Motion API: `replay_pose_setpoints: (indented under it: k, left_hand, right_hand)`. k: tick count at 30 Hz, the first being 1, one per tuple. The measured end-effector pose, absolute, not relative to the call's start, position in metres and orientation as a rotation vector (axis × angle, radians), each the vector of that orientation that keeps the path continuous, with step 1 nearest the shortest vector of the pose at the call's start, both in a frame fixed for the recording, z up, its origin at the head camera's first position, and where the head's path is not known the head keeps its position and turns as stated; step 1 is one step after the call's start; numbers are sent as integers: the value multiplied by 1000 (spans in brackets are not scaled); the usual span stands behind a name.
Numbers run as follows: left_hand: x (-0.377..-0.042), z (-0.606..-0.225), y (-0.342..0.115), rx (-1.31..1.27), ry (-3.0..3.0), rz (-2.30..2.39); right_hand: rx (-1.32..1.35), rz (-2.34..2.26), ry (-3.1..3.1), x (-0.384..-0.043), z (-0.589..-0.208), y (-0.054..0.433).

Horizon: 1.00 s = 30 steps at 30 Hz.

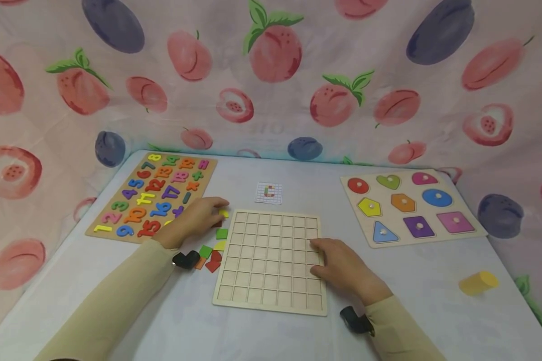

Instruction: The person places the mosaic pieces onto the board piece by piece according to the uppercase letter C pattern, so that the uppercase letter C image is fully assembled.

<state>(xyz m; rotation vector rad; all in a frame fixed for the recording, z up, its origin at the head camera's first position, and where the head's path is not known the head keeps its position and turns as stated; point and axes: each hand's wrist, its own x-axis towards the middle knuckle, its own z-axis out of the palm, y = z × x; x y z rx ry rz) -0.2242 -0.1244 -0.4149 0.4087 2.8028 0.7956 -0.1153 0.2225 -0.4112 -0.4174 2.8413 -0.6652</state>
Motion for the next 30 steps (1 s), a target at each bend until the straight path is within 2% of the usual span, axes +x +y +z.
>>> replay_pose_setpoints:
  k: [30]
  left_hand:
    - [-216, -412, -136, 204, 2708, 866]
  right_hand:
    - [-334, -711, 2803, -114, -409, 226]
